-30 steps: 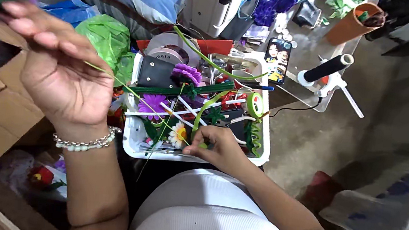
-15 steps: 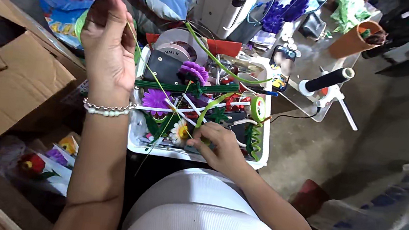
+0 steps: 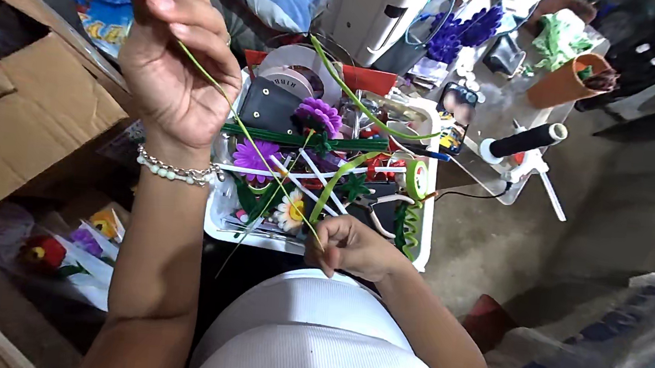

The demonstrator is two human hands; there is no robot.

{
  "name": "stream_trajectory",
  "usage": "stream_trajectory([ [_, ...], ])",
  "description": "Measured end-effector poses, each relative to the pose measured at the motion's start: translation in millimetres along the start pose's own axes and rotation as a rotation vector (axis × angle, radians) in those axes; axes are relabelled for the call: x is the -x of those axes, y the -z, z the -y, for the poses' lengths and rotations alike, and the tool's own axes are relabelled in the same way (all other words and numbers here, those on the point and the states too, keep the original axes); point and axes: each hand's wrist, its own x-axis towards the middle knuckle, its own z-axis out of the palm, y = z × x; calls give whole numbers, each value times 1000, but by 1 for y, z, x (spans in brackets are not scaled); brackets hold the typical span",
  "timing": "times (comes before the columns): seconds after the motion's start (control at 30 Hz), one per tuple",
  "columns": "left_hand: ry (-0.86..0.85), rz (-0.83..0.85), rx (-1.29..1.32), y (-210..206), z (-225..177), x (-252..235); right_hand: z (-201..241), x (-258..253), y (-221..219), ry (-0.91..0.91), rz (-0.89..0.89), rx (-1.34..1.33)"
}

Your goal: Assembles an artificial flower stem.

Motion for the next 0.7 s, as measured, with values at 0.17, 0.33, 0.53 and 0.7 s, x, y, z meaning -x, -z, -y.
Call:
stream_trajectory([
  [0.17,62,-38,-122,8,2,-3,1,-2,-5,91,-119,286],
  [0.33,-93,-490,-1249,-7,13,0,8,-4,-15,293,-590,1233],
  [0.53,-133,-398,-1555,-37,-7,35,12,-10,-60,376,-362,1305],
  [0.7,-33,-296,-1594,-56,-85,125,15,-34,-91,465,-185,1254],
])
